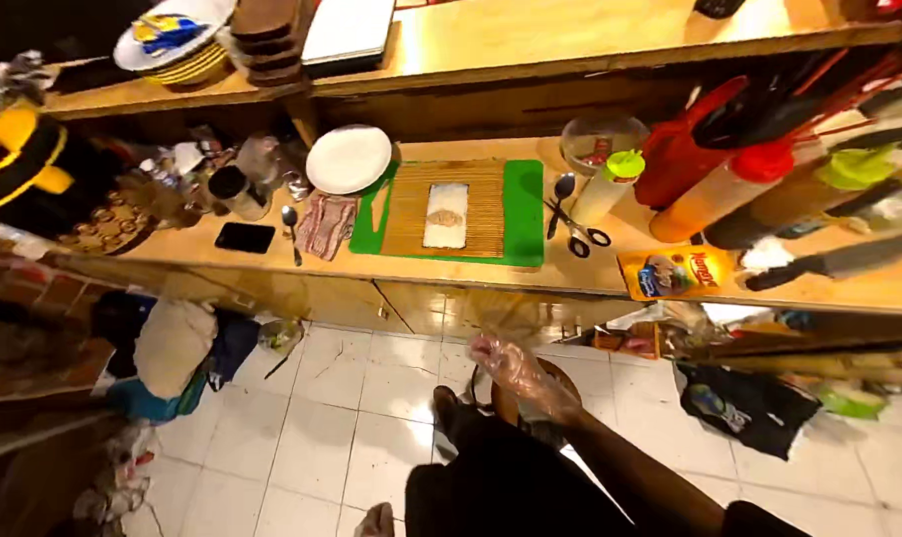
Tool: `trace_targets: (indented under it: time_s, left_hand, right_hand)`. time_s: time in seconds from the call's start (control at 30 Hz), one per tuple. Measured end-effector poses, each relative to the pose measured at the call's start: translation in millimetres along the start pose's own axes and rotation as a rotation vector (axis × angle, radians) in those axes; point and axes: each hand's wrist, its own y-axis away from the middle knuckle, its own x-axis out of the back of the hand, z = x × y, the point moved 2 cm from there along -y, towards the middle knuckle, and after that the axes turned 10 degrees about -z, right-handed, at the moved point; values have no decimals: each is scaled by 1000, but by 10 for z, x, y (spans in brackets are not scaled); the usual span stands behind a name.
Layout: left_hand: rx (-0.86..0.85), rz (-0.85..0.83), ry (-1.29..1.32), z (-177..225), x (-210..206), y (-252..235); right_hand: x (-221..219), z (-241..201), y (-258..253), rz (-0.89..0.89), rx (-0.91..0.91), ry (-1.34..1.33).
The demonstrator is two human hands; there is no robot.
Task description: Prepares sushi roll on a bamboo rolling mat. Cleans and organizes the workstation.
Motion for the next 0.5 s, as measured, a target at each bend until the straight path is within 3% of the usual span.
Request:
trace_targets:
  time_s: [0.13, 0.3, 0.5]
  left_hand:
    - [-88, 37, -18, 507, 778, -578]
    - [-233, -35, -120, 1254, 1546, -1466]
    - [-441, -98, -266, 2378, 2229, -2319]
  right_hand:
    - [496, -401, -496, 199, -54, 58]
    - [983, -393, -1142, 399, -180, 12]
    - [1139, -322, -1701, 570, -198, 78]
